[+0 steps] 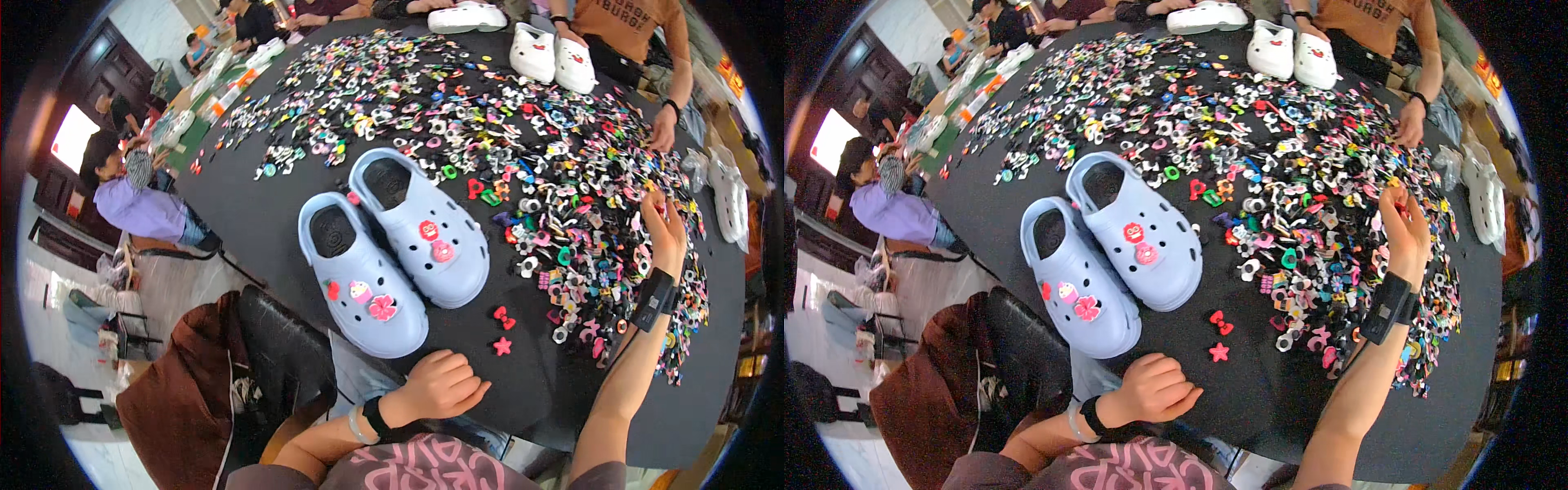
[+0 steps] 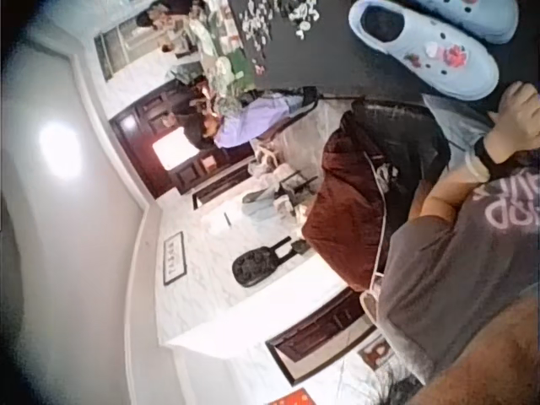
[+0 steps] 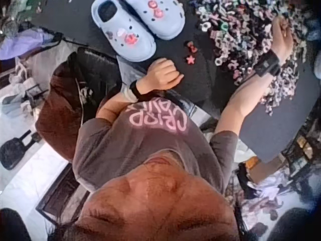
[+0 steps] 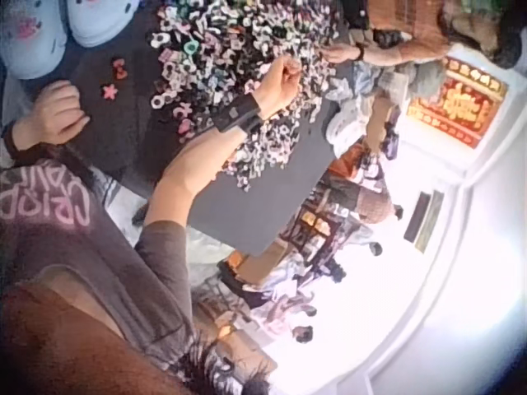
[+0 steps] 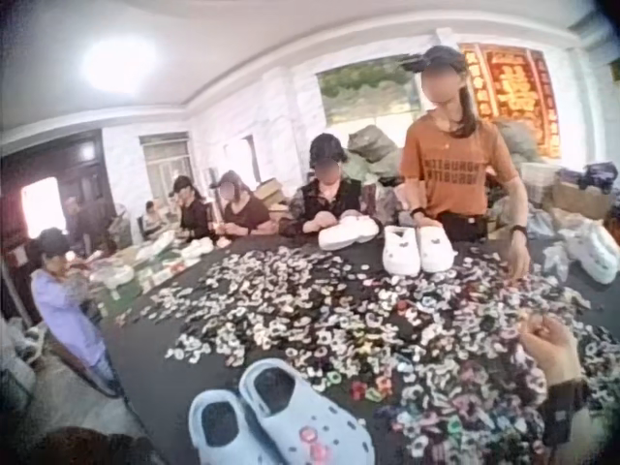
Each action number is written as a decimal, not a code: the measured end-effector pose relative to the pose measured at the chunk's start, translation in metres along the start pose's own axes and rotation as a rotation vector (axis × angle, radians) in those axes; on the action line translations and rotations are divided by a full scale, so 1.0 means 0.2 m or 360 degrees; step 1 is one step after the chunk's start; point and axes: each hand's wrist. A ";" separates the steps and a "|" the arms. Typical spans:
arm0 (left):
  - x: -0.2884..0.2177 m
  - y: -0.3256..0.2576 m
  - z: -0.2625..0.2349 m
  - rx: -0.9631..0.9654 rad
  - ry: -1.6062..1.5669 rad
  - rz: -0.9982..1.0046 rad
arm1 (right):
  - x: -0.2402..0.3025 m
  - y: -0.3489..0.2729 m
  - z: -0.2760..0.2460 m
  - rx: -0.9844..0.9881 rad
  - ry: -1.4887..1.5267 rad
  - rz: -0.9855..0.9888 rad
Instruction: Sorting small decorative charms and attaching them to blue foam clogs.
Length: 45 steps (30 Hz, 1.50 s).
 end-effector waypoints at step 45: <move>0.02 0.13 -0.66 -0.0464 0.0728 -0.0446 | -1.35 -0.75 -0.22 0.1850 -0.3153 -0.0059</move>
Point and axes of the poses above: each hand's wrist, its own y-axis towards the middle knuckle, its own z-axis out of the palm, x = y × z, and after that the axes turned 6 degrees about -x, right-handed
